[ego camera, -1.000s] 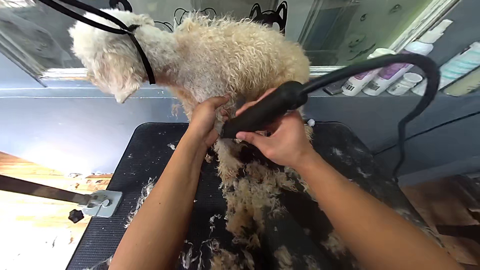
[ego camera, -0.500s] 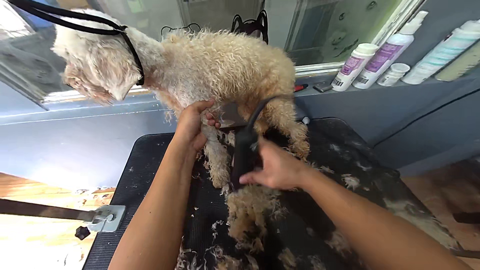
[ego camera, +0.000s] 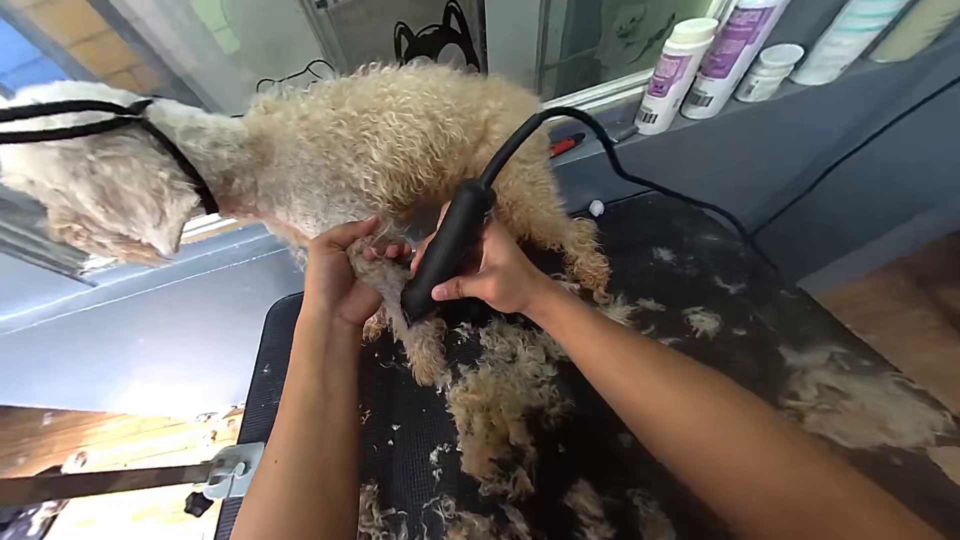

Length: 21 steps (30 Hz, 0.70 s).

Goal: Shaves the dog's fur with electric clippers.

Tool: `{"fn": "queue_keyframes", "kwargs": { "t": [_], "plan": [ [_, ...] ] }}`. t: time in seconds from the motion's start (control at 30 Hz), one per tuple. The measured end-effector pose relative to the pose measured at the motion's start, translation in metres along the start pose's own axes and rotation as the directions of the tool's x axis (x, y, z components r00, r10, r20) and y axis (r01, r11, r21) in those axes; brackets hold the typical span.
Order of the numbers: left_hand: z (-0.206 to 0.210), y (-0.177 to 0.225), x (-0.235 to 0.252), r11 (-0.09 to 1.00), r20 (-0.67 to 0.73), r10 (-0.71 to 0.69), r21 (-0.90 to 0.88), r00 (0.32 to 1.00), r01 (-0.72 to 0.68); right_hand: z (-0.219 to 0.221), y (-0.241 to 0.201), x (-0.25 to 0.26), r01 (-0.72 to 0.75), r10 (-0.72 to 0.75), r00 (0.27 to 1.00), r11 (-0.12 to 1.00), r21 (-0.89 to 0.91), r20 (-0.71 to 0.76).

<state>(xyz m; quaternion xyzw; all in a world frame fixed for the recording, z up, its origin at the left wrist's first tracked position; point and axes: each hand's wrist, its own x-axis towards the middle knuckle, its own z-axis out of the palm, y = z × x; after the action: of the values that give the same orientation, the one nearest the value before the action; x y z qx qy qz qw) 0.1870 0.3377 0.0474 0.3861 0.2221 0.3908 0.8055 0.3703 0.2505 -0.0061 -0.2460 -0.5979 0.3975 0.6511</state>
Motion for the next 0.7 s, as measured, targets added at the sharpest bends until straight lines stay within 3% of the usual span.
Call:
{"fn": "queue_keyframes", "kwargs": {
  "t": [0.1, 0.2, 0.33, 0.47, 0.6, 0.7],
  "plan": [
    [-0.005, -0.003, 0.000, 1.000, 0.035, -0.025, -0.007, 0.999, 0.025, -0.002, 0.004, -0.014, -0.008, 0.007, 1.000, 0.998, 0.059, 0.024],
    [-0.005, -0.007, 0.000, 0.999, 0.049, -0.029, -0.015, 0.998, 0.030, -0.001, -0.008, -0.008, -0.026, 0.028, 0.999, 0.999, -0.044, 0.045],
    [-0.004, -0.003, 0.003, 0.999, 0.072, 0.007, -0.037, 0.997, -0.005, 0.000, -0.018, 0.011, 0.065, -0.062, 0.997, 0.994, -0.091, 0.039],
    [-0.005, -0.005, 0.004, 0.998, 0.086, -0.033, -0.043, 0.996, 0.036, 0.000, -0.020, 0.013, -0.048, 0.066, 0.983, 0.993, -0.107, 0.171],
    [-0.006, -0.001, 0.005, 1.000, 0.105, -0.016, -0.005, 0.994, 0.016, 0.000, -0.021, 0.024, 0.070, -0.062, 0.991, 0.996, -0.058, 0.118],
    [-0.006, -0.002, 0.005, 0.998, 0.100, -0.040, -0.033, 0.994, 0.044, -0.001, -0.018, 0.019, -0.103, 0.113, 0.970, 0.993, -0.055, 0.215]
  ]
}}
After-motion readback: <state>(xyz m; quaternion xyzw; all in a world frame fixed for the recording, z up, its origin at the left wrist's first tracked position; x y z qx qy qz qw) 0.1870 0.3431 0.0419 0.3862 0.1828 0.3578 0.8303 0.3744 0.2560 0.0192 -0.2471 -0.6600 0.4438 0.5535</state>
